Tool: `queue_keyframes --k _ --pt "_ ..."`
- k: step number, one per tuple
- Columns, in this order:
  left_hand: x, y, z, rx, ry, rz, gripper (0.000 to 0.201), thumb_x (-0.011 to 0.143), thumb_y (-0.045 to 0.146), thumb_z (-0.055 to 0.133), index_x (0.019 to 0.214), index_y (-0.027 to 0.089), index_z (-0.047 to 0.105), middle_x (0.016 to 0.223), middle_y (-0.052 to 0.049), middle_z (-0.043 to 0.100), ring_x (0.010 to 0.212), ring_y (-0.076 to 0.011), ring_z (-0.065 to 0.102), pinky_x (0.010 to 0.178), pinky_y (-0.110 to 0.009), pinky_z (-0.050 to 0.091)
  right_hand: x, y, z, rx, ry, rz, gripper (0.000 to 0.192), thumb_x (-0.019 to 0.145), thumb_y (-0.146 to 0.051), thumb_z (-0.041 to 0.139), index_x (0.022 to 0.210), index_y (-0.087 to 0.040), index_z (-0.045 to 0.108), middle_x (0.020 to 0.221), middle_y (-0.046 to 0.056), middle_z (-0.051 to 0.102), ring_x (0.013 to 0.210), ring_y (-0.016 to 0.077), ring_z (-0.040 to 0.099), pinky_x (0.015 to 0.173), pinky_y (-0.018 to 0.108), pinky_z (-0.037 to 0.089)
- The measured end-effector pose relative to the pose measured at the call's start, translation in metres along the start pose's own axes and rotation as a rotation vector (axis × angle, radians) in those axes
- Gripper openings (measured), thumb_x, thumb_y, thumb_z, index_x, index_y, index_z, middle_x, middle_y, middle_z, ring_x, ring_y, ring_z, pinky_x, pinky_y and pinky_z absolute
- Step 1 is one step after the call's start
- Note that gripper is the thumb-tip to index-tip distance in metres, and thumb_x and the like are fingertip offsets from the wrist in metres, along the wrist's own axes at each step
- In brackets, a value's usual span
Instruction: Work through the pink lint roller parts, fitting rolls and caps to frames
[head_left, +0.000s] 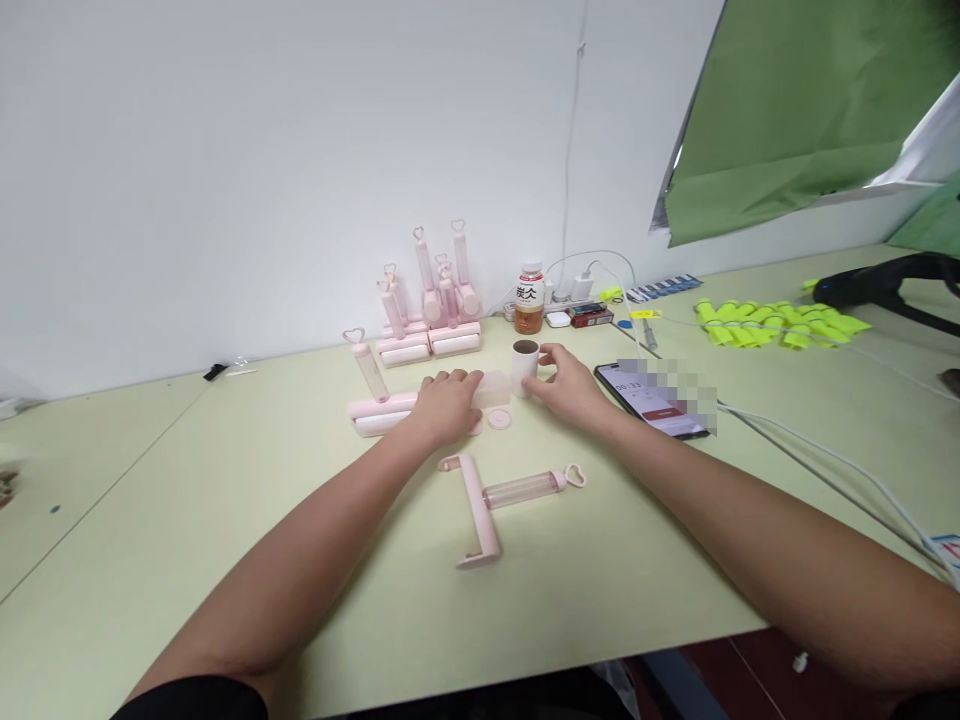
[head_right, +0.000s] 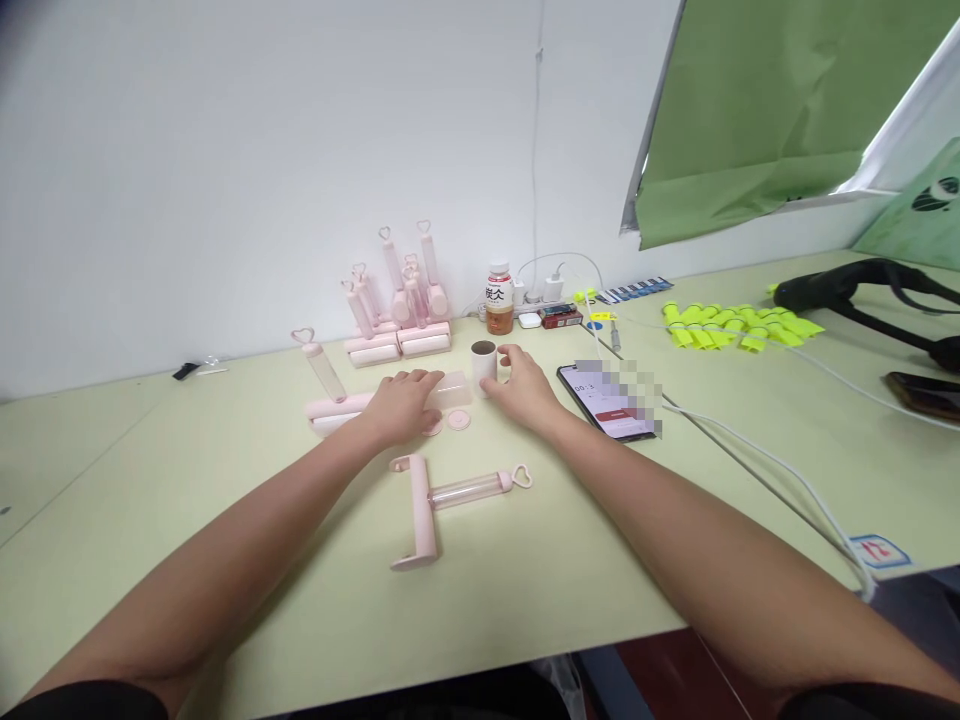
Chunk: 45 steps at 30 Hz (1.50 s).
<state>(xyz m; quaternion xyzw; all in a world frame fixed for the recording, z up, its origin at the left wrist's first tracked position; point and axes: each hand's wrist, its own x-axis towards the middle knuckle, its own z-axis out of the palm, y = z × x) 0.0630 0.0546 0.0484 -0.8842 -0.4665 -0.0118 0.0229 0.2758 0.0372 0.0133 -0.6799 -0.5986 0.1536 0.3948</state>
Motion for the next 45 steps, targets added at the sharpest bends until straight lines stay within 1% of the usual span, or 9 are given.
queue_keyframes --k 5,10,15,18,24,29,31,38,45 --pt "-0.001 -0.002 -0.001 -0.021 0.024 0.02 0.051 0.086 0.027 0.051 0.136 0.019 0.046 0.134 -0.012 0.056 0.118 -0.0318 0.053 0.096 -0.045 0.041 -0.009 -0.007 -0.005 0.034 0.096 -0.074 0.034 0.079 -0.034 0.058 0.11 -0.02 0.053 0.103 0.007 0.063 0.064 0.0152 0.055 0.063 0.03 0.042" --pt "-0.013 0.005 -0.008 -0.04 0.097 0.05 0.044 0.091 0.021 0.044 0.135 0.019 0.049 0.139 -0.011 0.052 0.123 -0.0292 0.049 0.099 -0.043 0.039 -0.025 -0.017 -0.002 0.056 -0.174 -0.258 0.011 0.083 -0.026 0.052 0.08 -0.02 0.062 0.073 0.0 0.064 0.066 0.0156 0.055 0.062 0.026 0.04" --pt "-0.057 0.011 -0.017 -0.11 0.054 0.154 0.045 0.084 0.008 0.043 0.125 0.018 0.058 0.117 -0.011 0.062 0.105 -0.0278 0.057 0.087 -0.042 0.045 -0.036 -0.024 0.003 0.017 -0.394 -0.329 0.016 0.084 -0.025 0.056 0.086 -0.02 0.07 0.074 0.0 0.068 0.062 0.014 0.054 0.061 0.026 0.037" --pt "-0.087 0.01 -0.017 -0.194 -0.021 0.174 0.051 0.083 0.006 0.043 0.132 0.017 0.053 0.122 -0.011 0.061 0.104 -0.0274 0.057 0.088 -0.042 0.046 -0.036 -0.025 0.005 0.005 -0.434 -0.335 0.017 0.086 -0.026 0.056 0.089 -0.019 0.071 0.078 0.001 0.069 0.062 0.0138 0.054 0.062 0.026 0.037" --pt "-0.121 0.008 -0.006 -0.331 0.094 0.013 0.033 0.089 0.019 0.044 0.121 0.019 0.055 0.117 -0.011 0.059 0.104 -0.0264 0.057 0.087 -0.04 0.047 -0.047 -0.036 -0.002 0.008 -0.458 -0.361 0.017 0.088 -0.028 0.054 0.087 -0.018 0.067 0.072 0.0 0.063 0.061 0.0131 0.051 0.06 0.025 0.036" --pt "-0.123 0.003 0.0 -0.448 -0.002 -0.11 0.016 0.089 0.03 0.047 0.092 0.019 0.058 0.093 -0.007 0.064 0.081 -0.0221 0.059 0.067 -0.033 0.043 -0.072 -0.053 -0.013 -0.072 -0.81 -0.543 0.022 0.08 -0.04 0.068 0.084 -0.019 0.065 0.077 0.001 0.062 0.064 0.0142 0.052 0.055 0.024 0.033" --pt "-0.122 0.002 0.002 -0.467 -0.029 -0.134 0.018 0.088 0.033 0.047 0.08 0.02 0.055 0.083 -0.005 0.064 0.07 -0.0197 0.056 0.06 -0.03 0.037 -0.078 -0.056 -0.013 -0.176 -0.86 -0.585 0.02 0.076 -0.036 0.072 0.08 -0.019 0.064 0.078 0.001 0.062 0.064 0.0145 0.05 0.054 0.024 0.031" --pt "-0.12 -0.005 0.007 -0.729 -0.172 -0.156 0.046 0.091 0.055 0.043 0.063 0.019 0.048 0.059 0.001 0.049 0.054 -0.0136 0.04 0.051 -0.027 0.025 -0.078 -0.057 -0.008 -0.099 -0.769 -0.641 0.012 0.083 -0.027 0.063 0.079 -0.018 0.056 0.078 0.001 0.058 0.068 0.0146 0.048 0.059 0.025 0.032" --pt "-0.116 0.001 0.007 -1.37 -0.161 -0.122 0.044 0.088 0.062 0.051 0.084 0.018 0.054 0.065 0.004 0.047 0.055 -0.0102 0.04 0.054 -0.024 0.032 -0.08 -0.053 0.001 0.124 -0.651 -0.679 0.016 0.085 -0.03 0.066 0.091 -0.018 0.057 0.08 0.001 0.058 0.07 0.0144 0.048 0.064 0.026 0.038"
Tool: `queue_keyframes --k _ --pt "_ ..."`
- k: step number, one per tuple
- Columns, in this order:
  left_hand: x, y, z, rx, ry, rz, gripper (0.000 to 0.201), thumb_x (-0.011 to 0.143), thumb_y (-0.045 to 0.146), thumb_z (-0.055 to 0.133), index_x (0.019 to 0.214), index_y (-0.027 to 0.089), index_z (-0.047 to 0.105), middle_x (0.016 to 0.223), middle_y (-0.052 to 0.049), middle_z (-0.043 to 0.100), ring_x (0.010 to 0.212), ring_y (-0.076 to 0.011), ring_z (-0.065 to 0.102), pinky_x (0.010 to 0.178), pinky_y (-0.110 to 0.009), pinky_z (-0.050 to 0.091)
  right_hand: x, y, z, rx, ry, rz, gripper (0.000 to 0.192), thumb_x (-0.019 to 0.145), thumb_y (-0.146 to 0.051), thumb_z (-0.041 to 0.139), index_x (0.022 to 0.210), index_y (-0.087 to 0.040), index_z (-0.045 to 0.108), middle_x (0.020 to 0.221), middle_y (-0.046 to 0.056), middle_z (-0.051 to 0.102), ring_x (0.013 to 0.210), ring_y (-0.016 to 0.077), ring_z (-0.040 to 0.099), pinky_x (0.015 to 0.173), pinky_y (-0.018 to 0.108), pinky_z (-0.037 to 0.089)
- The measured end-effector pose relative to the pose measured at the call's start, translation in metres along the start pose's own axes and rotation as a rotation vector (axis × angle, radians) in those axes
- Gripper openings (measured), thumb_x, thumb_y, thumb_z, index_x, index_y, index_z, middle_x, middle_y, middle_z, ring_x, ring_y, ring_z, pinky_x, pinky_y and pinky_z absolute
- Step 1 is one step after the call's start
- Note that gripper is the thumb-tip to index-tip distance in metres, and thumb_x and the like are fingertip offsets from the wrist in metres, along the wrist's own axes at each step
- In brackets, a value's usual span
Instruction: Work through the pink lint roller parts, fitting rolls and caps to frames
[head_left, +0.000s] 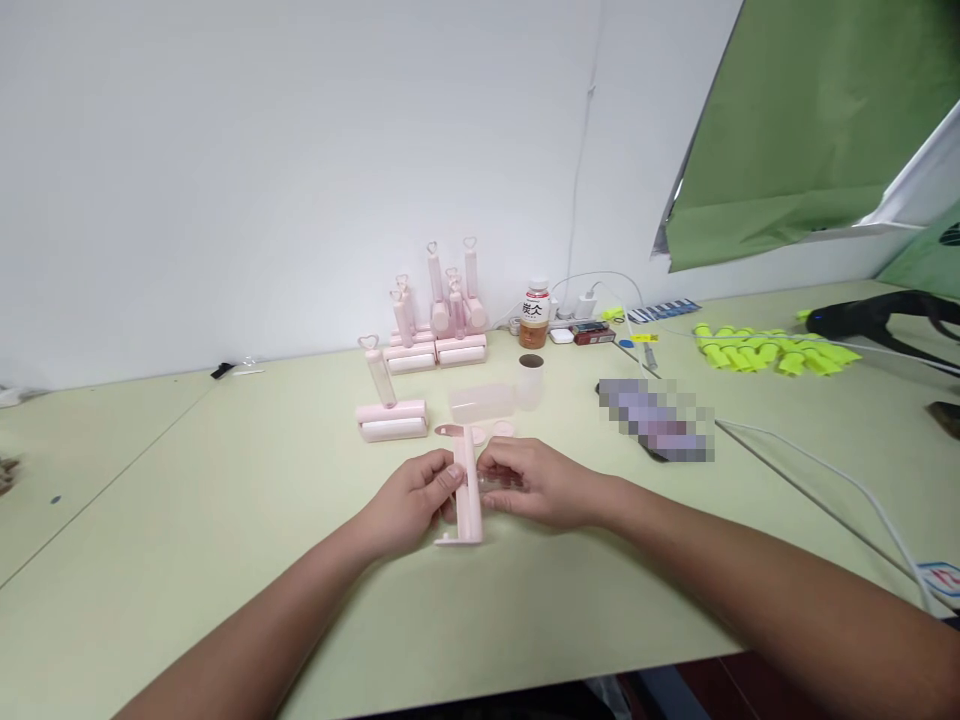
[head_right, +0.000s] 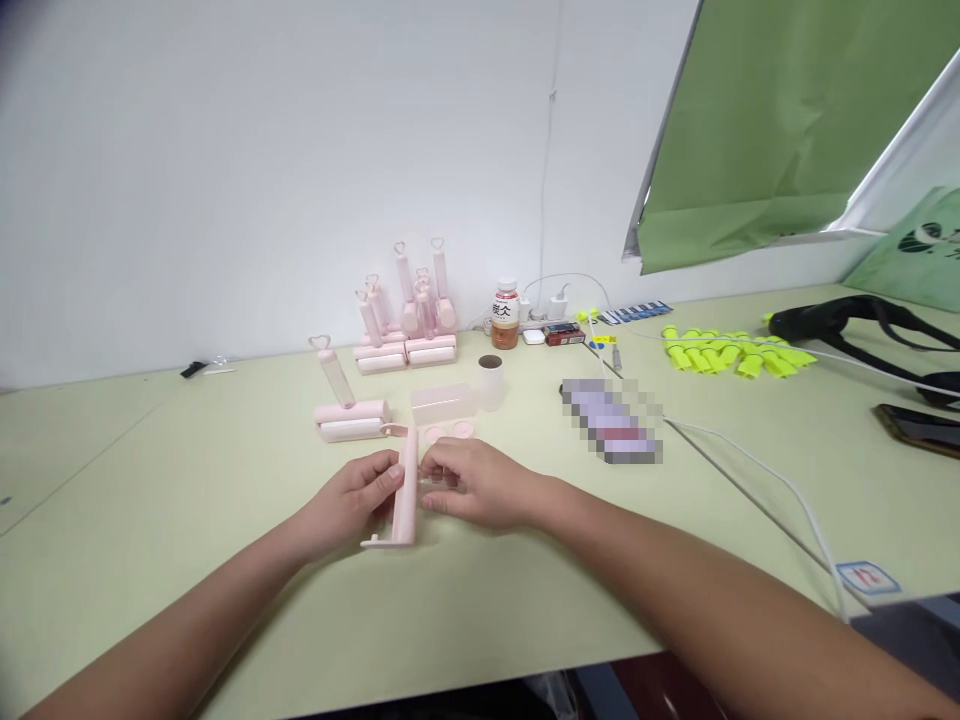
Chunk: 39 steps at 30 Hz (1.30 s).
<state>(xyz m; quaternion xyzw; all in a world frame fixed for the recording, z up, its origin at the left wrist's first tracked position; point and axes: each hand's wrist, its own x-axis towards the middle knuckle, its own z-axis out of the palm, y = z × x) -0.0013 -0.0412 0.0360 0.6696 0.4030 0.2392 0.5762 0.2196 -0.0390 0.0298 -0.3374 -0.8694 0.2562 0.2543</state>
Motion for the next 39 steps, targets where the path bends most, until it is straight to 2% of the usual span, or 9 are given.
queue_keyframes --k 4,11,15,19,22,25,30,36,39 --pt "0.001 0.0 0.005 -0.198 -0.007 0.005 0.042 0.083 0.058 0.063 0.09 0.018 0.053 0.068 0.003 0.05 0.057 -0.0099 0.045 0.059 -0.024 0.037 0.0 -0.001 0.006 0.041 -0.004 0.011 0.017 0.082 -0.028 0.068 0.09 -0.018 0.056 0.081 0.0 0.057 0.069 0.0141 0.048 0.062 0.026 0.039" --pt "-0.001 0.004 0.0 -0.356 -0.142 0.057 0.041 0.079 0.048 0.074 0.099 0.017 0.056 0.072 0.002 0.054 0.061 -0.0093 0.048 0.057 -0.022 0.037 0.0 -0.004 0.006 0.116 -0.008 0.035 0.018 0.083 -0.027 0.067 0.093 -0.018 0.056 0.077 -0.002 0.056 0.066 0.0123 0.047 0.06 0.024 0.038" --pt "-0.002 0.004 -0.003 -0.382 -0.16 0.048 0.038 0.077 0.044 0.077 0.095 0.016 0.058 0.077 -0.001 0.059 0.065 -0.0101 0.05 0.061 -0.023 0.038 0.0 -0.002 0.008 0.082 -0.026 0.023 0.017 0.084 -0.03 0.066 0.085 -0.018 0.056 0.073 -0.002 0.054 0.063 0.0118 0.046 0.058 0.023 0.035" --pt "-0.002 0.003 -0.003 -0.413 -0.153 0.03 0.035 0.077 0.041 0.077 0.093 0.015 0.061 0.072 0.001 0.057 0.062 -0.0089 0.047 0.06 -0.022 0.036 0.0 -0.002 0.008 0.069 -0.039 0.037 0.018 0.084 -0.032 0.065 0.081 -0.018 0.055 0.071 -0.003 0.053 0.061 0.0112 0.045 0.056 0.023 0.034" --pt "-0.001 0.003 -0.002 -0.43 -0.178 0.02 0.033 0.08 0.04 0.075 0.099 0.016 0.064 0.077 -0.001 0.06 0.065 -0.0093 0.051 0.063 -0.021 0.038 0.0 -0.004 0.008 0.085 -0.041 0.049 0.02 0.084 -0.032 0.066 0.079 -0.017 0.054 0.068 -0.004 0.052 0.059 0.0103 0.043 0.055 0.022 0.032" --pt "-0.002 0.002 -0.002 -0.438 -0.253 0.042 0.036 0.084 0.041 0.071 0.111 0.018 0.064 0.088 -0.005 0.066 0.074 -0.0131 0.059 0.07 -0.025 0.044 0.0 -0.006 0.007 0.094 -0.05 0.059 0.022 0.085 -0.035 0.066 0.078 -0.017 0.056 0.066 -0.004 0.051 0.057 0.0095 0.041 0.054 0.022 0.031" --pt "-0.002 -0.001 -0.003 -0.467 -0.3 0.016 0.041 0.083 0.041 0.072 0.116 0.017 0.064 0.089 -0.008 0.07 0.072 -0.0147 0.063 0.068 -0.025 0.046 0.0 -0.008 0.006 0.077 -0.111 0.064 0.022 0.084 -0.038 0.066 0.083 -0.016 0.06 0.065 -0.005 0.052 0.057 0.0091 0.042 0.053 0.022 0.031" --pt "-0.002 0.003 0.003 -0.484 -0.269 0.099 0.034 0.084 0.036 0.072 0.111 0.017 0.066 0.108 -0.012 0.07 0.098 -0.0229 0.066 0.086 -0.032 0.047 0.001 -0.009 0.006 0.035 -0.11 0.071 0.029 0.083 -0.037 0.066 0.071 -0.017 0.05 0.062 -0.006 0.047 0.054 0.0081 0.038 0.052 0.022 0.028" --pt "-0.003 0.004 0.007 -0.487 -0.248 0.134 0.032 0.084 0.037 0.072 0.109 0.017 0.067 0.107 -0.012 0.07 0.098 -0.0234 0.066 0.085 -0.032 0.047 0.001 -0.008 0.007 0.038 -0.11 0.054 0.025 0.084 -0.035 0.066 0.074 -0.017 0.052 0.064 -0.005 0.048 0.056 0.0082 0.041 0.053 0.021 0.029"
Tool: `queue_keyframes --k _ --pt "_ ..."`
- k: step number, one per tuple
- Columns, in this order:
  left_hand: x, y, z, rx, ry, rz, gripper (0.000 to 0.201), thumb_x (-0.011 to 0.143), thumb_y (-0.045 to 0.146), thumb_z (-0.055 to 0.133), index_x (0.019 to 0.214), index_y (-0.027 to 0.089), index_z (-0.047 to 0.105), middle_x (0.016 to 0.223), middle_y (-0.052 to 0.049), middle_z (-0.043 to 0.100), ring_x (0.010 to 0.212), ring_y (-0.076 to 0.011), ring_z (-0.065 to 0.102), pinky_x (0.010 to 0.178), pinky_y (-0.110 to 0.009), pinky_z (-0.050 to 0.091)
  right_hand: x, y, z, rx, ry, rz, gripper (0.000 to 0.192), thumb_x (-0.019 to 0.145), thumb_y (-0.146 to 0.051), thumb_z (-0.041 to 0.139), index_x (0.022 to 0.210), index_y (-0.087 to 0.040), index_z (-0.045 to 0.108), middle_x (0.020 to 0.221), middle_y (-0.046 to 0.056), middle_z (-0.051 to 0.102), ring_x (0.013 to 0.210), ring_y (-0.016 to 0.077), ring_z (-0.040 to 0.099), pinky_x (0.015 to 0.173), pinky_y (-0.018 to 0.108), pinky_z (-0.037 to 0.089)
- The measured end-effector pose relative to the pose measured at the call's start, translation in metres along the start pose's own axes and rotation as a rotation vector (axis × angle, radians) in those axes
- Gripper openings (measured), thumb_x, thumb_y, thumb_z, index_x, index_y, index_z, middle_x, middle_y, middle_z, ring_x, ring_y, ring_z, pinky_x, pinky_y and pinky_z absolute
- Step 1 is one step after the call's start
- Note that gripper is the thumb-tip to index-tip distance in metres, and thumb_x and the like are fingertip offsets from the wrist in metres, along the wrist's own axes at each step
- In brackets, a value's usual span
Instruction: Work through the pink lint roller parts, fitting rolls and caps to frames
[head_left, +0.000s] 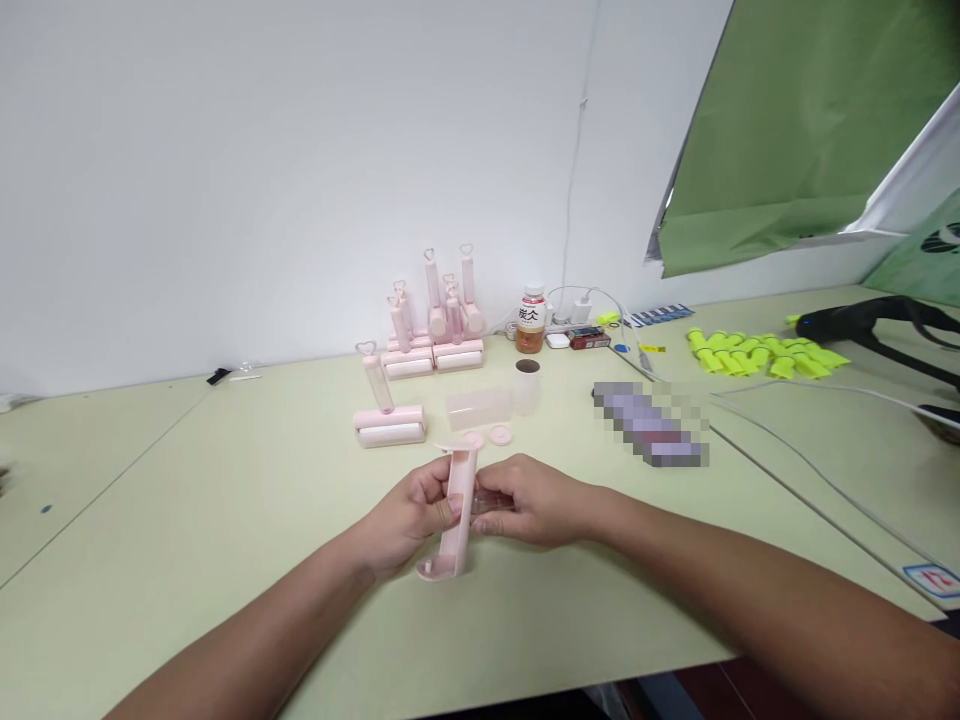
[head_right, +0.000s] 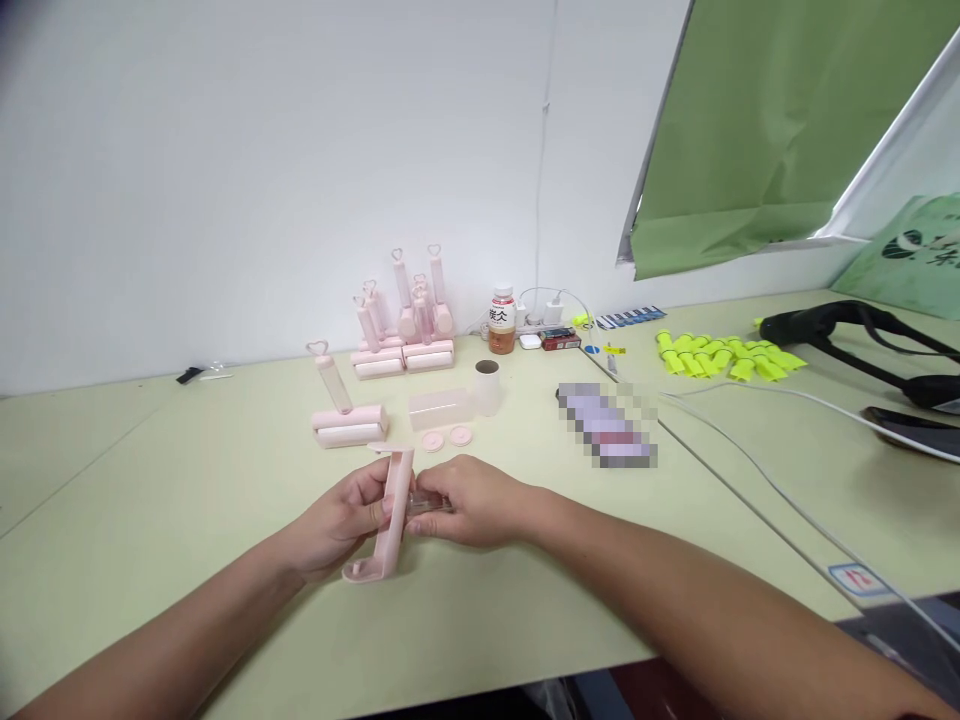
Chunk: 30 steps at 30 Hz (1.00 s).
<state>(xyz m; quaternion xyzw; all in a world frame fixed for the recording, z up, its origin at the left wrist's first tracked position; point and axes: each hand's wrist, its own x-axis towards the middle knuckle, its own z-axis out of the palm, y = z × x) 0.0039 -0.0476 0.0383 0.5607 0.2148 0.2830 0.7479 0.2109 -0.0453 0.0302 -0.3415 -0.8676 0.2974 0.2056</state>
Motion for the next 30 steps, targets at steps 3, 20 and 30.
queue_keyframes --k 3,20,30 --pt "-0.002 -0.001 -0.002 0.005 -0.046 0.037 0.029 0.083 0.037 0.072 0.103 0.017 0.067 0.097 -0.009 0.07 0.087 -0.0193 0.065 0.08 -0.029 0.046 -0.001 -0.003 -0.001 0.018 -0.005 -0.036 0.024 0.084 -0.038 0.065 0.077 -0.017 0.056 0.063 -0.006 0.047 0.055 0.0083 0.041 0.053 0.021 0.029" --pt "-0.02 0.021 -0.014 -0.041 -0.006 0.253 0.026 0.085 0.041 0.069 0.097 0.02 0.058 0.073 0.0 0.055 0.062 -0.0113 0.051 0.058 -0.024 0.041 -0.008 0.013 -0.045 -0.243 0.091 0.142 0.027 0.089 -0.032 0.054 0.068 -0.02 0.043 0.062 -0.004 0.048 0.056 0.011 0.042 0.054 0.024 0.03" --pt "-0.003 0.032 -0.021 0.999 0.537 -0.024 0.027 0.09 0.045 0.052 0.08 0.019 0.057 0.054 0.005 0.049 0.05 -0.0124 0.046 0.051 -0.024 0.032 0.009 0.009 -0.005 -0.467 -0.088 0.088 0.026 0.09 -0.035 0.057 0.075 -0.014 0.063 0.132 0.022 0.055 0.13 0.0367 0.045 0.108 0.051 0.035"
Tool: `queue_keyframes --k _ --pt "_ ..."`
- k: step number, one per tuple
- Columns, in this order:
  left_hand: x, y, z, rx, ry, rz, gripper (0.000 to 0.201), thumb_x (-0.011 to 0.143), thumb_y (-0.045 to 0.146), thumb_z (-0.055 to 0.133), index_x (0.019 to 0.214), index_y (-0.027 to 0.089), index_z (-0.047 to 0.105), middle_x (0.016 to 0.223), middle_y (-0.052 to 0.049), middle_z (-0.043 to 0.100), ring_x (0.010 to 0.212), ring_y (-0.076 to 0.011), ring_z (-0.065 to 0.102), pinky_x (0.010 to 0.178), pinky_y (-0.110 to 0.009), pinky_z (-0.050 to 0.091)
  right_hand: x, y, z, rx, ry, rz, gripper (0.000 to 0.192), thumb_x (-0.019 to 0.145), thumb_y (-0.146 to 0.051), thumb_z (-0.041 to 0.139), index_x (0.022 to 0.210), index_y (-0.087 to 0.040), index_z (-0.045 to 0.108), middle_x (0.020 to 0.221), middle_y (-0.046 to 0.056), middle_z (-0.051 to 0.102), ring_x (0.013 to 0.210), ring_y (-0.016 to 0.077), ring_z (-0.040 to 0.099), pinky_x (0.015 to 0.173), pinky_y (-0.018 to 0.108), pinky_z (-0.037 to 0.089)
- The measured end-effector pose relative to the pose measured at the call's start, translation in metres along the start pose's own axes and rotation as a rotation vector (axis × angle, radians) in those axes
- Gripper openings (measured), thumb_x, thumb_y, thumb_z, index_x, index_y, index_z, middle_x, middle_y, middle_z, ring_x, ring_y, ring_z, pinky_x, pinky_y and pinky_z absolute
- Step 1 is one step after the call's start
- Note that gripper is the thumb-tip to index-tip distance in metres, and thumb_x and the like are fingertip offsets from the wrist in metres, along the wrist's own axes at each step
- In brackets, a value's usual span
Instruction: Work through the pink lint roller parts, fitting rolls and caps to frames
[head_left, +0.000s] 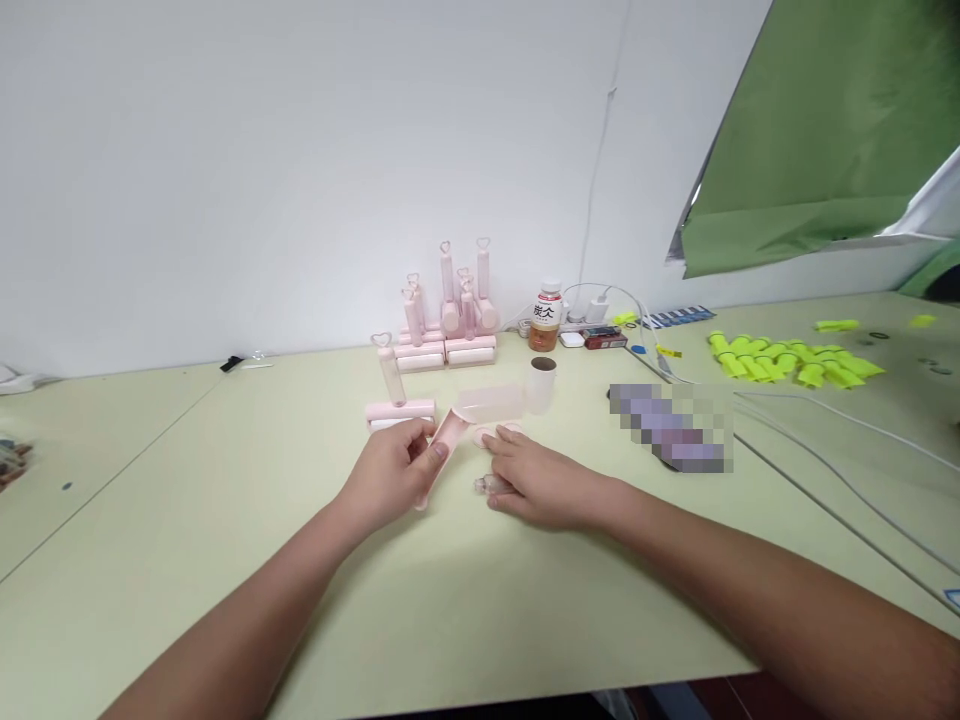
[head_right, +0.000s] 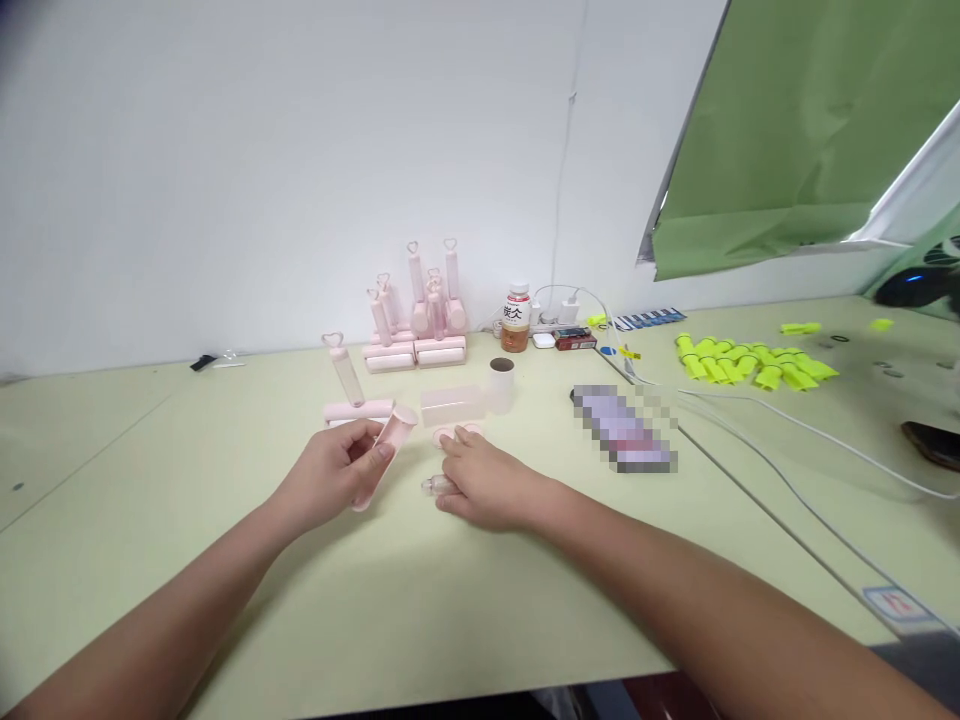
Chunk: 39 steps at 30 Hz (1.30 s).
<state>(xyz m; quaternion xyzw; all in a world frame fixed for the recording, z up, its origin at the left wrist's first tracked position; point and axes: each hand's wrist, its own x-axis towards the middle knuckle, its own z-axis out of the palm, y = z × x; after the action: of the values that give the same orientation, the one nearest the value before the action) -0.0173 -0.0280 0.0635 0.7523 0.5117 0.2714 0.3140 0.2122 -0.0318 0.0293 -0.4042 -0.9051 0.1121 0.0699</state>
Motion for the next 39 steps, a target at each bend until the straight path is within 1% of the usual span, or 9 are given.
queue_keyframes --k 3,5,8,11,14,18,23,28,39 --pt "0.011 0.0 0.002 0.296 0.058 0.06 0.027 0.092 0.039 0.046 0.079 0.02 0.06 0.061 0.001 0.056 0.056 -0.0146 0.051 0.053 -0.026 0.032 -0.001 -0.003 -0.005 0.028 -0.065 0.033 0.028 0.091 -0.036 0.056 0.079 -0.013 0.066 0.134 0.023 0.054 0.122 0.0365 0.052 0.101 0.049 0.043" --pt "0.022 0.004 0.007 0.479 0.071 0.121 0.026 0.093 0.035 0.045 0.083 0.02 0.062 0.072 -0.002 0.062 0.063 -0.0166 0.056 0.055 -0.027 0.033 -0.004 -0.008 -0.007 0.024 -0.107 0.044 0.032 0.091 -0.038 0.056 0.084 -0.01 0.069 0.143 0.025 0.046 0.131 0.0401 0.045 0.105 0.05 0.041" --pt "0.044 0.013 0.022 0.754 -0.005 0.212 0.026 0.095 0.031 0.043 0.091 0.018 0.066 0.086 -0.007 0.066 0.074 -0.0206 0.063 0.059 -0.029 0.039 -0.011 -0.022 -0.003 -0.011 -0.156 0.043 0.043 0.09 -0.042 0.057 0.097 -0.003 0.072 0.15 0.031 0.035 0.141 0.0471 0.029 0.111 0.055 0.032" --pt "0.062 0.022 0.039 0.906 -0.125 0.277 0.017 0.088 0.025 0.055 0.095 0.016 0.067 0.09 -0.011 0.066 0.085 -0.0258 0.065 0.067 -0.033 0.045 -0.017 -0.038 0.005 -0.028 -0.175 0.023 0.054 0.09 -0.046 0.057 0.109 0.002 0.071 0.153 0.033 0.03 0.142 0.05 0.025 0.113 0.058 0.027" --pt "0.071 0.024 0.05 0.937 -0.2 0.325 0.015 0.077 0.021 0.067 0.09 0.014 0.069 0.089 -0.013 0.067 0.089 -0.0285 0.066 0.071 -0.035 0.048 -0.019 -0.047 0.011 -0.016 -0.217 0.04 0.061 0.089 -0.049 0.057 0.115 0.005 0.068 0.153 0.035 0.026 0.143 0.0505 0.021 0.115 0.057 0.024" --pt "0.073 0.019 0.053 0.952 -0.271 0.398 0.011 0.083 0.021 0.06 0.081 0.015 0.069 0.083 -0.011 0.066 0.083 -0.0268 0.066 0.068 -0.035 0.049 -0.017 -0.046 0.013 0.003 -0.204 0.046 0.062 0.089 -0.05 0.058 0.112 0.007 0.069 0.151 0.037 0.029 0.144 0.0502 0.02 0.116 0.056 0.022" --pt "0.072 0.015 0.05 0.933 -0.304 0.479 0.014 0.086 0.024 0.056 0.088 0.016 0.068 0.087 -0.01 0.065 0.085 -0.0259 0.064 0.067 -0.034 0.049 -0.01 -0.034 0.011 0.031 -0.142 0.059 0.056 0.089 -0.05 0.058 0.106 0.001 0.072 0.146 0.033 0.041 0.144 0.0468 0.023 0.116 0.055 0.023" --pt "0.071 0.011 0.05 0.893 -0.261 0.518 0.023 0.083 0.019 0.055 0.104 0.017 0.062 0.101 -0.012 0.062 0.094 -0.027 0.058 0.074 -0.037 0.049 -0.002 -0.02 0.006 0.06 -0.056 0.051 0.044 0.087 -0.047 0.061 0.096 -0.006 0.074 0.138 0.027 0.049 0.138 0.0435 0.03 0.111 0.053 0.031" --pt "0.064 -0.003 0.04 0.725 -0.144 0.593 0.035 0.088 0.013 0.05 0.121 0.021 0.057 0.116 -0.01 0.058 0.104 -0.0252 0.052 0.082 -0.037 0.046 -0.003 -0.014 0.005 0.088 -0.011 0.078 0.038 0.088 -0.043 0.059 0.092 -0.008 0.072 0.149 0.024 0.039 0.143 0.0422 0.025 0.113 0.054 0.03"
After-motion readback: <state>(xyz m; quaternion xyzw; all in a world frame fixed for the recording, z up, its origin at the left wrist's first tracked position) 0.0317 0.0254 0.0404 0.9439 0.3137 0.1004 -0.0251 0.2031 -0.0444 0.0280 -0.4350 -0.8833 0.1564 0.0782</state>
